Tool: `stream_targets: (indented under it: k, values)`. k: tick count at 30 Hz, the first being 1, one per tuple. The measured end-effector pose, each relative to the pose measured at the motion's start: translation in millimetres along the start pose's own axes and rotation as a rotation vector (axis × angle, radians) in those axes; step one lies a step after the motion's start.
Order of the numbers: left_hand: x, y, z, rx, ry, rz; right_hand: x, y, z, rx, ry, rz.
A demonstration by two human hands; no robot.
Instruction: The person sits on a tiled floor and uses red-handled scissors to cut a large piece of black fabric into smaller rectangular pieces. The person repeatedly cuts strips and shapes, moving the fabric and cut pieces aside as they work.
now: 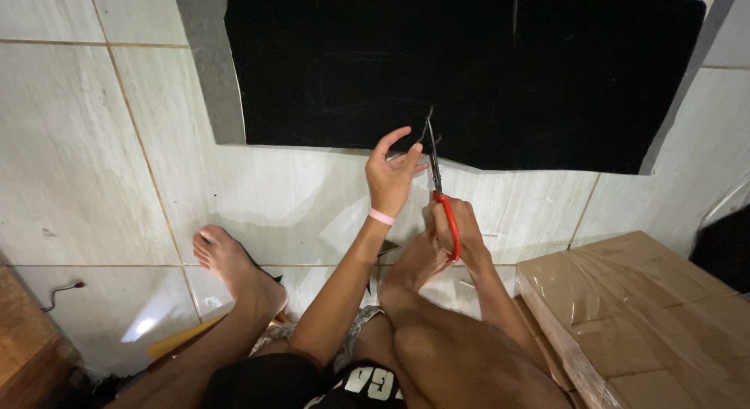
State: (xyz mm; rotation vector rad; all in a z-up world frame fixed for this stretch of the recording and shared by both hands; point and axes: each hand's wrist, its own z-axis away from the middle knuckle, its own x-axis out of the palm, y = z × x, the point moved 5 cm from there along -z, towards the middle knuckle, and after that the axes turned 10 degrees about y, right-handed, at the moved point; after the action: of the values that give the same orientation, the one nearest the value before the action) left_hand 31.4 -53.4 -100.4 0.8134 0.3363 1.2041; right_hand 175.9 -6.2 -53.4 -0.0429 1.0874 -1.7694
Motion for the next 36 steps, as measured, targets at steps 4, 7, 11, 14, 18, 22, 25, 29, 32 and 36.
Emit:
stream_targets:
  k: [4,7,11,14,18,22,25,29,32,36]
  values:
    - [-2.0,-1.9,-1.1,0.007,0.014,0.018,3.2,12.0,-0.1,-0.011,0.025,0.036]
    - [-4.1,-4.8,-2.0,-0.011,0.024,0.004,4.0,6.8,0.4,-0.214,0.05,0.146]
    - [-7.4,-7.8,1.7,-0.037,0.004,-0.033,6.8,4.1,-2.6,-0.028,-0.015,0.022]
    - [-12.2,-8.9,8.7,-0.037,0.028,-0.044,7.4,3.6,-4.1,0.255,-0.05,-0.048]
    - [-14.5,-10.0,9.0,-0.028,0.022,-0.127,6.7,-1.3,-8.5,0.209,0.005,0.005]
    - [-12.3,-6.0,10.2,-0.041,-0.005,-0.046,13.8,13.8,-10.3,0.088,0.07,0.066]
    - [-9.1,8.8,12.5,-0.031,-0.05,-0.157,18.3,32.1,-11.5,0.087,0.059,0.046]
    - [-12.2,40.4,12.7,0.168,-0.244,-1.015,11.1,49.4,9.7,0.178,0.001,-0.082]
    - [-16.3,68.7,-0.1,0.547,-0.402,-1.621,-3.4,49.6,39.0,0.205,-0.052,-0.276]
    - [-27.7,108.9,-23.6,1.304,-0.547,-1.946,-18.2,34.6,56.3,0.027,0.125,-0.109]
